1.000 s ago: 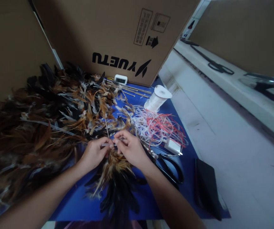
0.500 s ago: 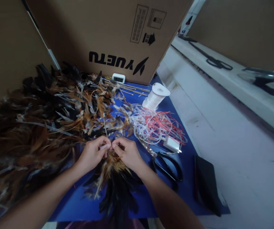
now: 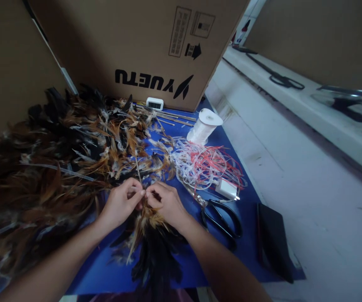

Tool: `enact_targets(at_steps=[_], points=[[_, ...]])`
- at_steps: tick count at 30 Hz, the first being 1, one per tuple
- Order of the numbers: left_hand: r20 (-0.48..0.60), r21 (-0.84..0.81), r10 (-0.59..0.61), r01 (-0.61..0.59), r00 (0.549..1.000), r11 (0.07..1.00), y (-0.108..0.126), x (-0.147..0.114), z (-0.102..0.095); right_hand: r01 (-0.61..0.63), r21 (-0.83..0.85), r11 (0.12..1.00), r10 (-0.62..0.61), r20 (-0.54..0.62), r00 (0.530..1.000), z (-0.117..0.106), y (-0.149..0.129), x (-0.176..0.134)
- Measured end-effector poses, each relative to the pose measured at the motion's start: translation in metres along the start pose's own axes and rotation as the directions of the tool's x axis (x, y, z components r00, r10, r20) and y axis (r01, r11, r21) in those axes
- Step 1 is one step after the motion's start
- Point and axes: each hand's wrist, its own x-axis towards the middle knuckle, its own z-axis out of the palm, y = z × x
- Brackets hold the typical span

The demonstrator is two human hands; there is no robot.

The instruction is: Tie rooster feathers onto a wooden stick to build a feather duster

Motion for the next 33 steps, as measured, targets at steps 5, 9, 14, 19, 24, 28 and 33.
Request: enact_targets(at_steps=[5, 9, 14, 19, 24, 28, 33], points=[[0.018, -0.231, -0.114, 0.115, 0.993, 0.966, -0.004, 0.003, 0.001, 0.026, -0.027, 0.999, -0.027, -0.015, 1.000, 0.003, -0.001, -0.003], [0.017, -0.243, -0.168, 0.167, 0.986, 0.955, -0.001, 0.002, 0.003, 0.024, -0.019, 1.000, -0.024, -0.034, 0.999, 0.006, 0.000, -0.004], [-0.037, -0.223, -0.190, 0.177, 0.981, 0.959, 0.002, 0.001, 0.004, 0.012, -0.011, 1.000, -0.012, -0.054, 0.998, 0.009, 0.001, -0.004], [-0.074, -0.284, -0.220, 0.191, 0.973, 0.940, 0.000, 0.004, 0.005, -0.033, -0.012, 0.999, 0.032, -0.096, 0.995, 0.012, 0.001, -0.003], [-0.183, 0.052, 0.024, -0.015, 0.983, 0.999, -0.003, -0.001, 0.008, -0.130, 0.063, 0.990, 0.136, -0.119, 0.983, 0.011, 0.001, 0.000], [-0.119, 0.383, 0.283, -0.219, 0.952, 0.897, -0.001, -0.006, 0.008, -0.182, 0.105, 0.978, 0.193, -0.114, 0.975, 0.010, 0.000, 0.000], [-0.037, 0.511, 0.460, -0.379, 0.887, 0.772, 0.001, -0.007, 0.007, -0.172, 0.092, 0.981, 0.182, -0.111, 0.977, 0.010, 0.001, 0.000]])
